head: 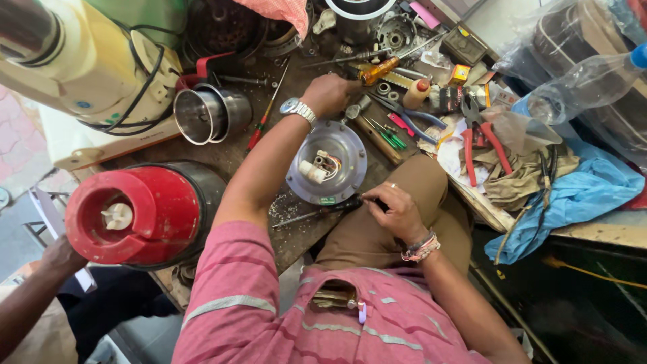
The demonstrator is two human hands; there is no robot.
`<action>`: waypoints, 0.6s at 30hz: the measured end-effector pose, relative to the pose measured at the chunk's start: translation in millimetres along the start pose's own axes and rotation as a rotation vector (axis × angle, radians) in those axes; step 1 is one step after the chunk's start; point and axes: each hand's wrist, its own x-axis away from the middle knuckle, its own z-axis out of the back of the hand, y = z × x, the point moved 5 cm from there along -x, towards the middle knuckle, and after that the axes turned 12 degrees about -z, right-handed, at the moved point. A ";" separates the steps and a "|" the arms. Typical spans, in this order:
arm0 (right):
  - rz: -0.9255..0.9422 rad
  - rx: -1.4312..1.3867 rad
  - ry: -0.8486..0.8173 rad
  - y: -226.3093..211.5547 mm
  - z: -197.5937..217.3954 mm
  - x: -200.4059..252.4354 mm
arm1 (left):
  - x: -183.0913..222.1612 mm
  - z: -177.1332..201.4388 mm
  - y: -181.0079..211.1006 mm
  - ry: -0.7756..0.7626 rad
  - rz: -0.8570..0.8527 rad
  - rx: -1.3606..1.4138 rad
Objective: The person works on a circular electrical component, using a screwdriver to adjust internal parts and a hammer to tap a small metal piece into place. The person repeatedly handles the component and tools on a cluttered workbench.
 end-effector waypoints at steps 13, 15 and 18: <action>0.060 -0.006 0.037 -9.4 3.6 -2.5 | 14.4 -6.5 -7.6 0.109 0.001 -0.003; 0.047 -0.010 0.028 -9.6 2.8 -2.6 | 8.2 -10.2 -5.3 0.000 0.040 -0.028; 0.048 -0.004 0.029 -8.7 3.3 -4.8 | 0.3 -8.5 -4.1 0.014 0.071 -0.054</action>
